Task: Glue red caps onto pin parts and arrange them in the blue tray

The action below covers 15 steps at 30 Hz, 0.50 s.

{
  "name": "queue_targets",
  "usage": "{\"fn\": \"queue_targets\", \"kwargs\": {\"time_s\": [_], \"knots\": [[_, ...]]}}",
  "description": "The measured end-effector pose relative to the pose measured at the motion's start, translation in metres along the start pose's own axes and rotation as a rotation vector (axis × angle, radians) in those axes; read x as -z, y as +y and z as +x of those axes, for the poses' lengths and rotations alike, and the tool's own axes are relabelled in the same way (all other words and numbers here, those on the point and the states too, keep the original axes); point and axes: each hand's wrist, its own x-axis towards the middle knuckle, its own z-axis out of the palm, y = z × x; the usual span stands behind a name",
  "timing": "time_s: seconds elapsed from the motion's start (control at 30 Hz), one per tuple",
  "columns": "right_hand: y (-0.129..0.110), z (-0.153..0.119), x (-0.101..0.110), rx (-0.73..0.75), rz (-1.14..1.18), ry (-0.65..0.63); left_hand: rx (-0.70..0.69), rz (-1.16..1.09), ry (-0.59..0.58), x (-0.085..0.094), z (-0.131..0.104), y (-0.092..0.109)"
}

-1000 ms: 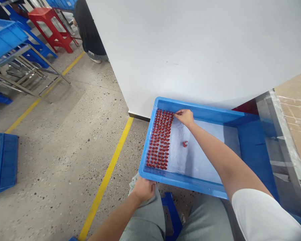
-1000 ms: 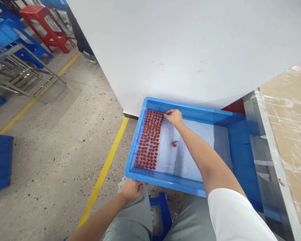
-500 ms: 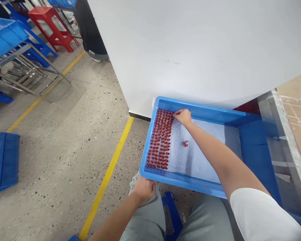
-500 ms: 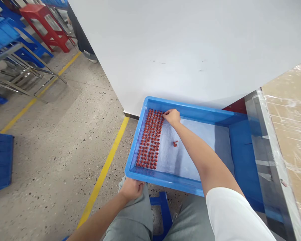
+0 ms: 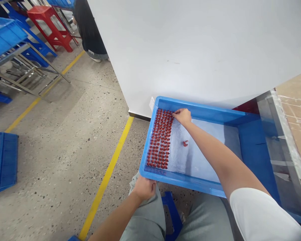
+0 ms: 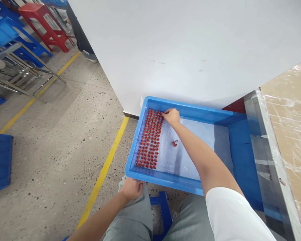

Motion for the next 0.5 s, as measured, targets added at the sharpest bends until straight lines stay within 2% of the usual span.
{"fn": "queue_targets", "kwargs": {"time_s": [0.2, 0.4, 0.5], "knots": [[0.008, -0.003, 0.006, 0.007, -0.004, 0.018, 0.004, -0.004, 0.007, -0.004, 0.001, -0.002], [0.027, -0.004, -0.004, 0.052, 0.029, -0.1, -0.005, -0.01, 0.008, -0.006, 0.001, -0.004], [0.032, -0.005, -0.01, 0.055, 0.05, -0.11, -0.015, -0.01, 0.008, -0.006, 0.002, -0.004]]}}
